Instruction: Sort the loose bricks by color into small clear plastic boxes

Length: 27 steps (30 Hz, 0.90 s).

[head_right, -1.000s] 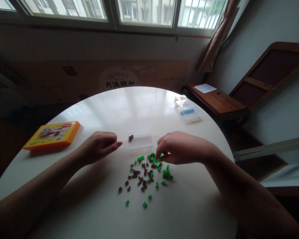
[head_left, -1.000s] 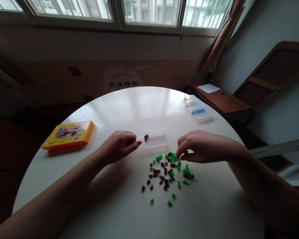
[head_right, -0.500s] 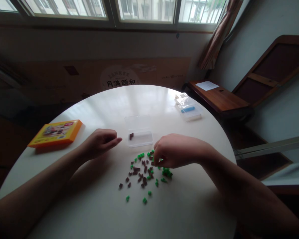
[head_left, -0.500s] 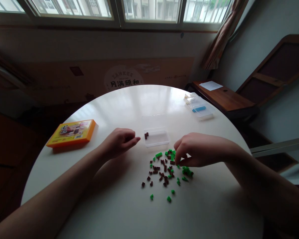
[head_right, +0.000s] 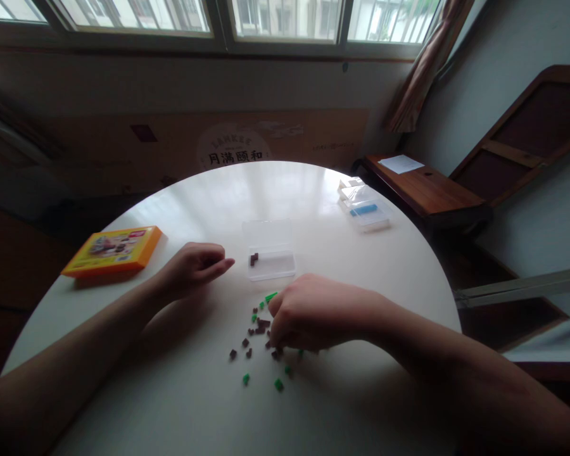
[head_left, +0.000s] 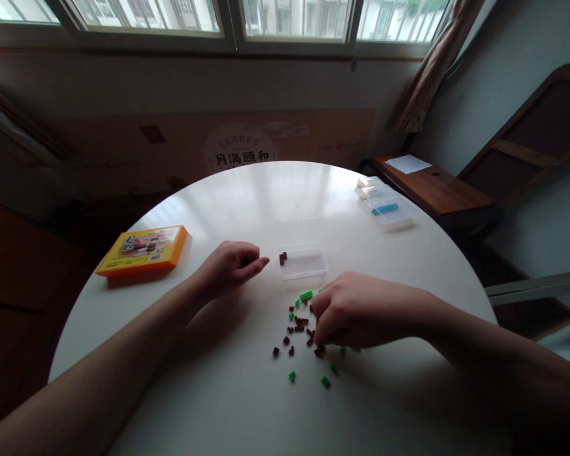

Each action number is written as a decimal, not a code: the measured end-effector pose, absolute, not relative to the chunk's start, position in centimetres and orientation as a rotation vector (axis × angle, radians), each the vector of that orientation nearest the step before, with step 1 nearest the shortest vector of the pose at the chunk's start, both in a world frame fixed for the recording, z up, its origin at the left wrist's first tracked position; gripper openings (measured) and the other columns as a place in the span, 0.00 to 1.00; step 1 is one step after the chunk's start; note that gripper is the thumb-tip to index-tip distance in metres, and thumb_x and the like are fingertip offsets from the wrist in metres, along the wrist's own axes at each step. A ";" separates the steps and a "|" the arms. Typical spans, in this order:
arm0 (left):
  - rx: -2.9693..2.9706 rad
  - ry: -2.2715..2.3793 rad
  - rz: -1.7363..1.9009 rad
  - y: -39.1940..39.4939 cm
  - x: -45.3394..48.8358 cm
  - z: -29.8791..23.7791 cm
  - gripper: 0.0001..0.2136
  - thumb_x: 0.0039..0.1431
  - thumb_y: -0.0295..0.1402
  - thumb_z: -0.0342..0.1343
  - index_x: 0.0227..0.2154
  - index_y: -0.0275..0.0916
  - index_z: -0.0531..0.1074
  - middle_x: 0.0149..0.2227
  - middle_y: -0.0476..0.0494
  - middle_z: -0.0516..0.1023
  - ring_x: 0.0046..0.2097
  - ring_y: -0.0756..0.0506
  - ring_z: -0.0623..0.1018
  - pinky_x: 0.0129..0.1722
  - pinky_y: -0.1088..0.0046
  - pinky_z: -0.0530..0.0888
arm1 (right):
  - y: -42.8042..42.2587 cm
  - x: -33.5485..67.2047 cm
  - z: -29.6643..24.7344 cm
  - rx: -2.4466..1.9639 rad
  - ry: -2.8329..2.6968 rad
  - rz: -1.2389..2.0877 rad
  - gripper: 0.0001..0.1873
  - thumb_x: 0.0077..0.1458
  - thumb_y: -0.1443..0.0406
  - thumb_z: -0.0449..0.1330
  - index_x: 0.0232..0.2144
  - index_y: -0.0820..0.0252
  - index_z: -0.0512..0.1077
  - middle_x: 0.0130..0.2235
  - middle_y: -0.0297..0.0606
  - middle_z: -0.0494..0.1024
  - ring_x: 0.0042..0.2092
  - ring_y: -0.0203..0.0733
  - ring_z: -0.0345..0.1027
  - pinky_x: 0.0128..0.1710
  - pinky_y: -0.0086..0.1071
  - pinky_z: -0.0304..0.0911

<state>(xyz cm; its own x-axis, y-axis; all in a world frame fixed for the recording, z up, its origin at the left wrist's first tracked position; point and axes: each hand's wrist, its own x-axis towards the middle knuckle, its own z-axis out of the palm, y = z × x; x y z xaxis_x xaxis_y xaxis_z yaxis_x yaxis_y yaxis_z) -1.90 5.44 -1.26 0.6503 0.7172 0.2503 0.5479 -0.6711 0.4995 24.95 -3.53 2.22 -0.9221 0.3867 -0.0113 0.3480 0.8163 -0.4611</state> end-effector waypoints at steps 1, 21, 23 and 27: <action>2.494 0.997 0.618 5.5 -1.9 -1.3 0.20 0.61 0.37 0.52 0.17 0.38 0.52 0.19 0.56 0.51 0.23 0.54 0.54 0.22 0.78 0.55 | -3.5 24.9 2.1 -0.584 -2.917 0.708 0.09 0.58 0.67 0.59 0.37 0.53 0.80 0.33 0.32 0.77 0.32 0.34 0.67 0.33 0.29 0.55; 2.512 0.941 0.630 5.3 -1.7 -1.2 0.20 0.61 0.36 0.51 0.17 0.38 0.52 0.19 0.56 0.52 0.22 0.54 0.54 0.23 0.77 0.55 | -3.6 24.5 1.9 -0.645 -2.910 0.673 0.05 0.55 0.68 0.61 0.33 0.55 0.77 0.33 0.32 0.76 0.32 0.33 0.66 0.31 0.28 0.55; 2.521 0.928 0.642 5.3 -1.6 -1.3 0.20 0.61 0.36 0.51 0.17 0.38 0.53 0.19 0.56 0.52 0.22 0.54 0.54 0.23 0.77 0.55 | -3.3 25.0 2.4 -0.705 -2.831 0.693 0.07 0.56 0.69 0.59 0.36 0.55 0.77 0.34 0.32 0.76 0.33 0.33 0.67 0.32 0.27 0.56; 2.508 0.942 0.673 5.2 -1.4 -1.4 0.18 0.61 0.36 0.52 0.17 0.37 0.57 0.20 0.55 0.56 0.22 0.54 0.57 0.23 0.78 0.56 | -1.9 26.1 3.8 -0.890 -2.641 0.605 0.06 0.59 0.66 0.59 0.37 0.57 0.77 0.36 0.34 0.77 0.33 0.32 0.67 0.33 0.27 0.57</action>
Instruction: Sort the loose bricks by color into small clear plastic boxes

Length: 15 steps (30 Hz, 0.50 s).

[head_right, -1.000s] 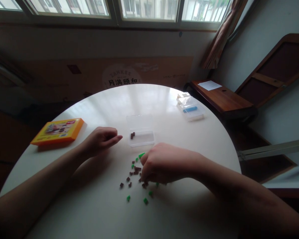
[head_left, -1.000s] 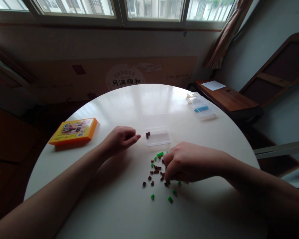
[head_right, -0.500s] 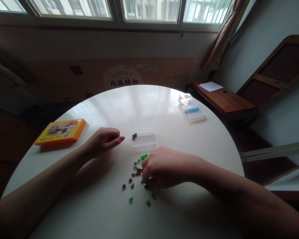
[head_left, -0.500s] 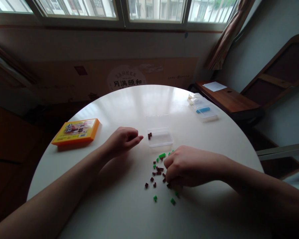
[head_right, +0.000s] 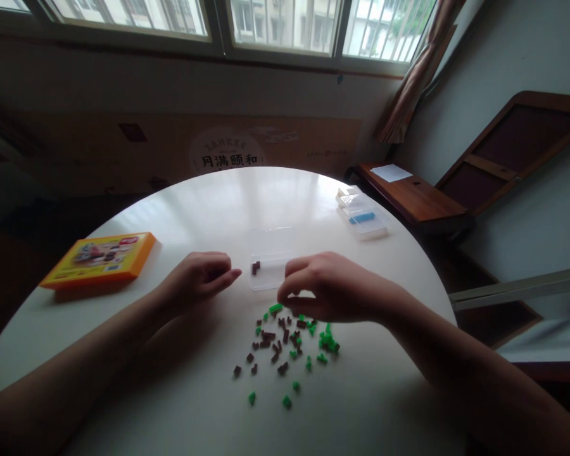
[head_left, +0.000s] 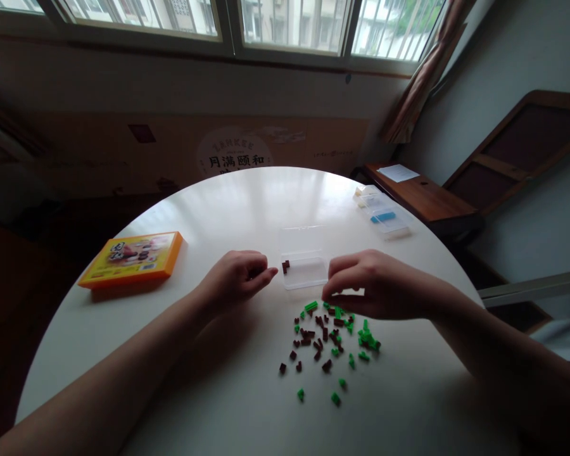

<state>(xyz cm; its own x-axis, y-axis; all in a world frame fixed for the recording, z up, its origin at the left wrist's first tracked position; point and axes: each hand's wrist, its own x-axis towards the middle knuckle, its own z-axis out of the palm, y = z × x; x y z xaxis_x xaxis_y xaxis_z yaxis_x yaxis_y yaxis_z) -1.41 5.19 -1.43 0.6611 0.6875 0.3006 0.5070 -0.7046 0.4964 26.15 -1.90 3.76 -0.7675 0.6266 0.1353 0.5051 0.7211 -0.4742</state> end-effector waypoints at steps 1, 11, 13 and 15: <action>2.496 0.944 0.678 5.1 -1.4 -1.4 0.17 0.60 0.36 0.53 0.18 0.37 0.59 0.20 0.55 0.59 0.23 0.54 0.59 0.24 0.78 0.57 | -1.4 26.3 4.0 -0.937 -2.625 0.552 0.06 0.59 0.67 0.59 0.37 0.57 0.77 0.36 0.35 0.77 0.33 0.32 0.68 0.33 0.27 0.57; 2.413 0.955 0.726 4.6 -1.1 -1.6 0.10 0.57 0.38 0.59 0.39 0.40 0.74 0.29 0.51 0.70 0.25 0.52 0.68 0.28 0.76 0.66 | 2.8 23.5 2.7 -1.248 -2.776 0.301 0.09 0.56 0.70 0.59 0.33 0.54 0.79 0.35 0.34 0.79 0.34 0.36 0.69 0.30 0.29 0.53; 2.406 0.948 0.723 4.6 -1.1 -1.7 0.11 0.57 0.38 0.60 0.41 0.41 0.74 0.30 0.51 0.71 0.25 0.53 0.69 0.28 0.76 0.67 | 3.2 23.0 2.4 -1.247 -2.798 0.321 0.09 0.56 0.69 0.59 0.33 0.54 0.79 0.35 0.34 0.79 0.34 0.36 0.69 0.30 0.29 0.53; 2.395 0.938 0.711 4.6 -1.1 -1.9 0.12 0.57 0.39 0.60 0.41 0.42 0.74 0.32 0.50 0.72 0.25 0.53 0.69 0.28 0.76 0.68 | 3.4 22.6 2.2 -1.230 -2.811 0.337 0.10 0.56 0.69 0.59 0.33 0.52 0.80 0.35 0.33 0.79 0.34 0.36 0.69 0.30 0.29 0.53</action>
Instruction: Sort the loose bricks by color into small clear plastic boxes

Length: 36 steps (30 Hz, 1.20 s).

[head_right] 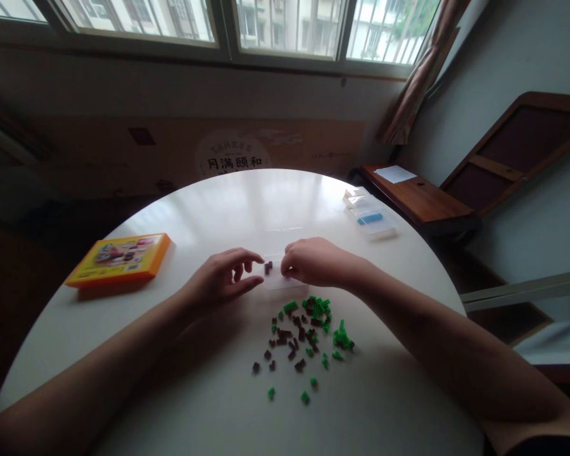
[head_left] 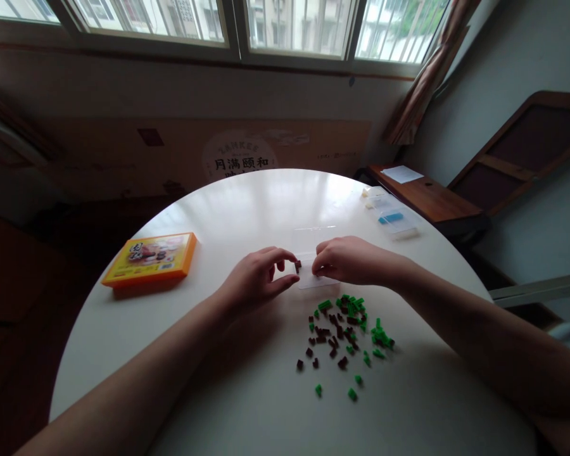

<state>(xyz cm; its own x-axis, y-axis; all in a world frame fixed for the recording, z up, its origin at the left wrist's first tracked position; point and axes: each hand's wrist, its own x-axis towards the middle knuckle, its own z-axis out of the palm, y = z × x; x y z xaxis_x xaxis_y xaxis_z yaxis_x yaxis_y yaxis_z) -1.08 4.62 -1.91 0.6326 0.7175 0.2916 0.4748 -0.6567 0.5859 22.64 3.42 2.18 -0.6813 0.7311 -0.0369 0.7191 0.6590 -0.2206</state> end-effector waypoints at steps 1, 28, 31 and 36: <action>2.390 0.933 0.702 4.7 -1.1 -2.0 0.12 0.57 0.40 0.60 0.42 0.42 0.74 0.33 0.50 0.73 0.25 0.53 0.69 0.28 0.76 0.68 | 3.4 22.5 2.1 -1.222 -2.812 0.338 0.10 0.55 0.69 0.59 0.33 0.52 0.80 0.35 0.33 0.79 0.33 0.36 0.69 0.30 0.29 0.53; 2.454 1.097 0.479 4.0 -0.6 -1.9 0.23 0.56 0.44 0.59 0.53 0.44 0.66 0.44 0.43 0.78 0.38 0.44 0.77 0.40 0.65 0.74 | 3.7 22.7 -0.3 -1.126 -2.617 0.222 0.09 0.58 0.67 0.59 0.33 0.51 0.79 0.32 0.32 0.77 0.30 0.34 0.66 0.28 0.29 0.50; 2.452 1.103 0.473 4.0 -0.6 -1.9 0.24 0.56 0.44 0.60 0.53 0.44 0.66 0.44 0.43 0.79 0.38 0.43 0.78 0.39 0.65 0.74 | 3.6 22.8 -0.7 -1.122 -2.574 0.205 0.09 0.58 0.67 0.58 0.36 0.51 0.79 0.32 0.33 0.77 0.31 0.34 0.66 0.28 0.29 0.51; 2.447 1.113 0.465 4.0 -0.7 -1.8 0.24 0.56 0.46 0.59 0.53 0.43 0.67 0.46 0.41 0.78 0.39 0.42 0.78 0.38 0.65 0.75 | 3.4 23.4 -0.9 -1.071 -2.571 0.266 0.13 0.54 0.70 0.59 0.36 0.47 0.80 0.35 0.31 0.77 0.32 0.33 0.67 0.30 0.29 0.54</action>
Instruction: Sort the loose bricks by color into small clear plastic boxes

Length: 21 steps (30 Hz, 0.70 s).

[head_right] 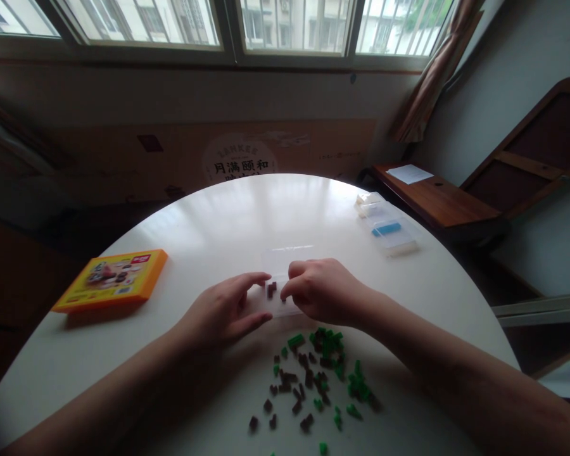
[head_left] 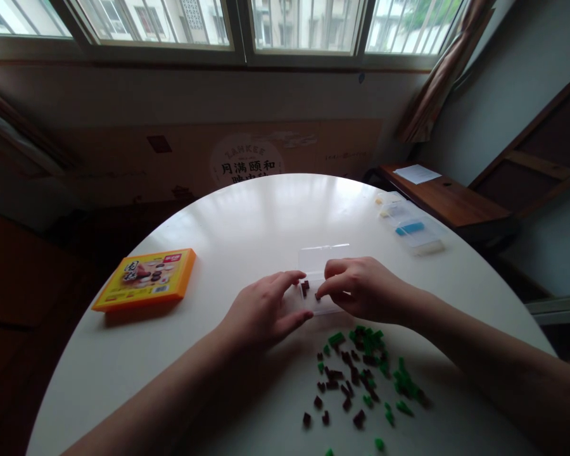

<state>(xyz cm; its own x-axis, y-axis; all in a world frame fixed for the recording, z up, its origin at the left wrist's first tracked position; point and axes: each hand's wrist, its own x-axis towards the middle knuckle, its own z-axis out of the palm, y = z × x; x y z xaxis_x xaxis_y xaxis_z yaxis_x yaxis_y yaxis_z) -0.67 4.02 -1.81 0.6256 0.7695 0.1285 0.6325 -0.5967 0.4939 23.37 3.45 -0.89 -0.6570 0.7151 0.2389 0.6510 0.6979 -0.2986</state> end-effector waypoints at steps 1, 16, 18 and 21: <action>2.449 1.114 0.470 4.0 -0.7 -1.8 0.23 0.56 0.46 0.59 0.53 0.43 0.67 0.45 0.41 0.78 0.39 0.42 0.78 0.39 0.65 0.75 | 3.4 23.4 -0.9 -1.068 -2.576 0.271 0.14 0.53 0.70 0.59 0.36 0.47 0.80 0.36 0.31 0.77 0.32 0.33 0.67 0.30 0.29 0.54; 2.464 1.156 0.402 3.9 -0.6 -1.7 0.26 0.57 0.46 0.58 0.57 0.44 0.66 0.43 0.41 0.79 0.39 0.41 0.78 0.40 0.64 0.74 | 3.5 23.1 -1.6 -1.100 -2.460 0.255 0.18 0.53 0.71 0.57 0.40 0.46 0.80 0.37 0.33 0.76 0.33 0.34 0.69 0.32 0.29 0.58; 2.459 1.156 0.407 3.9 -0.6 -1.7 0.26 0.56 0.46 0.58 0.56 0.45 0.66 0.43 0.41 0.79 0.39 0.42 0.78 0.39 0.65 0.73 | 3.5 23.0 -1.7 -1.101 -2.484 0.245 0.17 0.53 0.71 0.58 0.39 0.47 0.80 0.37 0.33 0.76 0.32 0.34 0.68 0.31 0.29 0.57; 2.456 1.163 0.406 3.9 -0.6 -1.7 0.26 0.56 0.45 0.59 0.56 0.45 0.66 0.41 0.42 0.79 0.38 0.41 0.78 0.38 0.65 0.73 | 3.5 22.8 -1.8 -1.090 -2.505 0.245 0.16 0.54 0.70 0.57 0.38 0.48 0.81 0.36 0.33 0.77 0.32 0.34 0.68 0.30 0.29 0.56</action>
